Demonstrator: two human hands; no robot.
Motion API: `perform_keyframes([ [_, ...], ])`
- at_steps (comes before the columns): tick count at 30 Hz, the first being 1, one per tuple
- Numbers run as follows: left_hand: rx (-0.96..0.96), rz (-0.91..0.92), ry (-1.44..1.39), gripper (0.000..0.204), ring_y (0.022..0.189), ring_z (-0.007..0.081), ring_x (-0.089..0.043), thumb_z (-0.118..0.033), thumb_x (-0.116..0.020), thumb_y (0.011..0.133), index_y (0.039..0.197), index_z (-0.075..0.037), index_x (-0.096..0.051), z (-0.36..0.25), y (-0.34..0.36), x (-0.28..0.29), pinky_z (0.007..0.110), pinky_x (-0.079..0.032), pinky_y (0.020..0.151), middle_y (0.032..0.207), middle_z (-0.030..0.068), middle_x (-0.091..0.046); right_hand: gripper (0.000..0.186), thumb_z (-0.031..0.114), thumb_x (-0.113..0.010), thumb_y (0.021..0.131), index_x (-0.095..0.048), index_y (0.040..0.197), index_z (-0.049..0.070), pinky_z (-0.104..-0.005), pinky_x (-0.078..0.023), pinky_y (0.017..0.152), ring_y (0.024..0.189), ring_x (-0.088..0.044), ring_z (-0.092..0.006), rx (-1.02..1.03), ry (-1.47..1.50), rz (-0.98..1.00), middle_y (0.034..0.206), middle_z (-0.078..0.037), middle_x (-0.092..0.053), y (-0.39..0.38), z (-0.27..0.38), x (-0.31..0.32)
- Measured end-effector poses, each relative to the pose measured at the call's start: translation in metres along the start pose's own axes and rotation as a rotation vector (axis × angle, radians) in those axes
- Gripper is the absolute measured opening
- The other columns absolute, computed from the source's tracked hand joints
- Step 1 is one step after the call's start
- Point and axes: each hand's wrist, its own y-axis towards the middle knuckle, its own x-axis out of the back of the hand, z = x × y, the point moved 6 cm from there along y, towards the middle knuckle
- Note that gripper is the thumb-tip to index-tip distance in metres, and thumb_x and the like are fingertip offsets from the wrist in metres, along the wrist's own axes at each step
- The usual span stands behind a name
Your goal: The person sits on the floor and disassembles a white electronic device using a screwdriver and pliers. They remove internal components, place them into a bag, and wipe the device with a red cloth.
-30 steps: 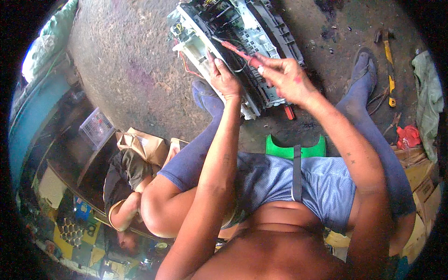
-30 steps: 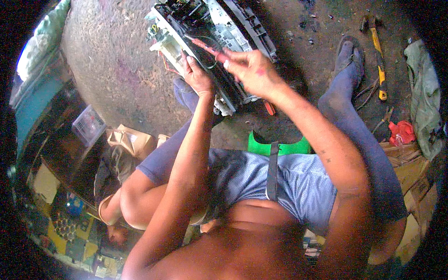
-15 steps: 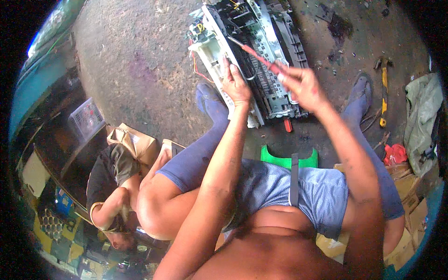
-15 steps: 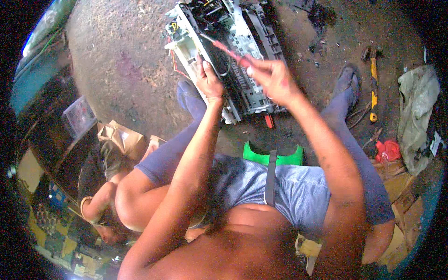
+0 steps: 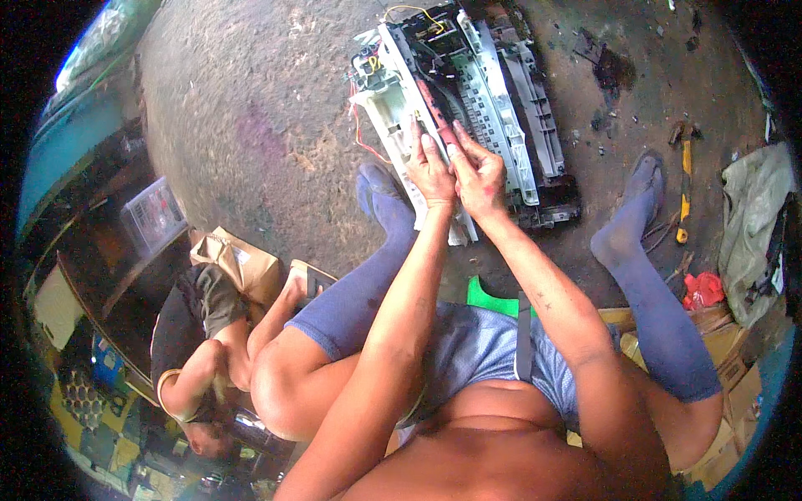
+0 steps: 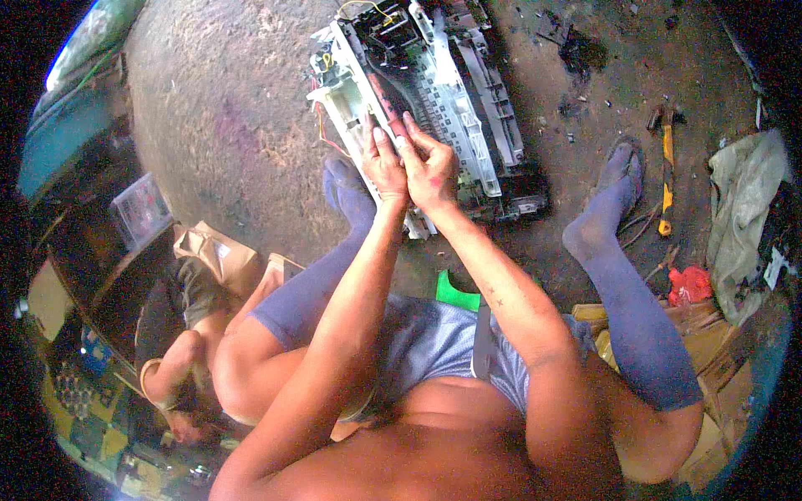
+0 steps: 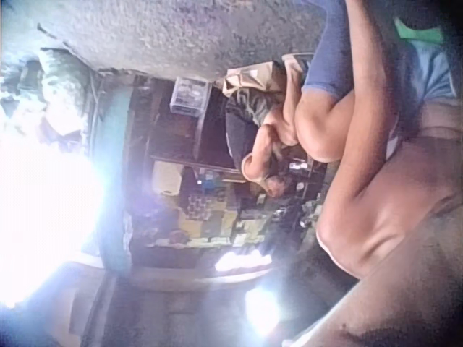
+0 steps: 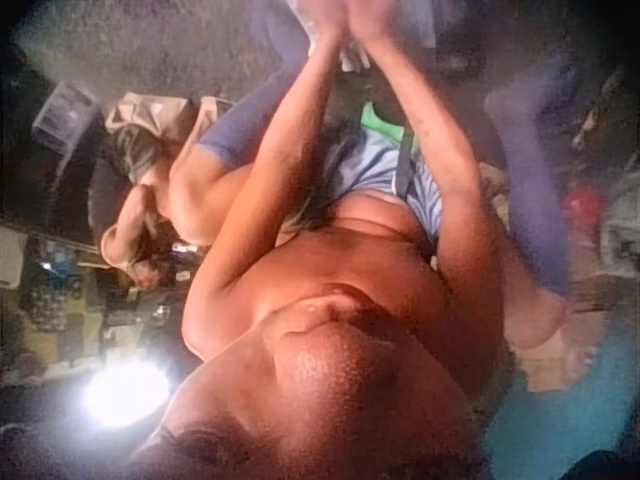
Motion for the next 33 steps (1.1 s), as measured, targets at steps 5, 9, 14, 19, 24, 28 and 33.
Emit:
perform_keyframes([
  [5, -0.023, 0.018, 0.027, 0.059, 0.139, 0.0322, -0.052, -0.027, -0.061, 0.100, 0.147, 0.007, -0.049, -0.009, -0.003, 0.001, 0.039, -0.037, 0.117, 0.148, 0.0243, -0.054, 0.034, 0.017, -0.067, 0.099, -0.069, 0.130, 0.003, -0.0297, -0.055, 0.089, 0.106, -0.070, -0.0136, -0.013, -0.363, 0.129, 0.129, -0.015, -0.070, 0.017, 0.046, 0.021],
  [9, -0.006, 0.011, -0.043, 0.072, 0.142, 0.0317, -0.049, -0.017, -0.075, 0.087, 0.148, 0.008, -0.047, -0.012, -0.005, 0.000, 0.039, -0.034, 0.120, 0.152, 0.0243, -0.050, 0.039, 0.033, -0.070, 0.098, -0.071, 0.131, 0.011, -0.0301, -0.050, 0.061, 0.063, -0.057, -0.0059, -0.105, -0.499, 0.273, 0.076, -0.001, -0.071, 0.047, 0.102, 0.039],
  [14, 0.001, 0.025, -0.158, 0.074, 0.144, 0.0317, -0.046, -0.013, -0.074, 0.085, 0.149, 0.008, -0.044, -0.009, -0.003, -0.004, 0.038, -0.033, 0.121, 0.153, 0.0249, -0.049, 0.049, 0.046, -0.070, 0.097, -0.070, 0.133, 0.013, -0.0285, -0.046, 0.057, 0.060, -0.052, -0.0053, -0.084, -0.677, 0.403, 0.064, 0.005, -0.058, 0.069, 0.127, 0.047],
  [19, -0.035, -0.035, -0.065, 0.072, 0.144, 0.0333, -0.045, -0.012, -0.072, 0.085, 0.148, 0.009, -0.045, -0.008, 0.001, -0.012, 0.039, -0.031, 0.122, 0.154, 0.0245, -0.048, 0.039, 0.038, -0.072, 0.095, -0.074, 0.127, 0.016, -0.0294, -0.051, 0.068, 0.072, -0.061, -0.0061, 0.021, -0.891, 0.505, 0.085, 0.001, -0.071, 0.105, 0.158, 0.044],
  [24, -0.061, -0.046, -0.028, 0.072, 0.146, 0.0337, -0.044, -0.009, -0.069, 0.084, 0.149, 0.009, -0.045, -0.005, 0.001, -0.007, 0.039, -0.030, 0.122, 0.154, 0.0250, -0.047, 0.041, 0.039, -0.071, 0.093, -0.074, 0.127, 0.015, -0.0301, -0.052, 0.081, 0.088, -0.067, -0.0100, 0.105, -1.116, 0.694, 0.103, -0.006, -0.077, 0.138, 0.203, 0.044],
  [28, -0.041, -0.019, -0.028, 0.071, 0.146, 0.0331, -0.043, -0.009, -0.070, 0.084, 0.148, 0.009, -0.046, -0.013, 0.002, -0.009, 0.039, -0.029, 0.123, 0.154, 0.0245, -0.047, 0.042, 0.039, -0.071, 0.094, -0.074, 0.126, 0.013, -0.0311, -0.052, 0.076, 0.082, -0.065, -0.0102, 0.288, -1.250, 0.756, 0.097, -0.008, -0.076, 0.159, 0.220, 0.041],
  [33, -0.014, -0.045, 0.011, 0.073, 0.145, 0.0352, -0.044, -0.016, -0.072, 0.085, 0.149, 0.006, -0.046, -0.006, 0.000, -0.005, 0.040, -0.031, 0.121, 0.153, 0.0248, -0.048, 0.048, 0.038, -0.066, 0.099, -0.063, 0.141, 0.014, -0.0276, -0.049, 0.062, 0.067, -0.059, -0.0079, 0.126, -0.808, 0.548, 0.087, -0.003, -0.071, 0.081, 0.154, 0.058],
])
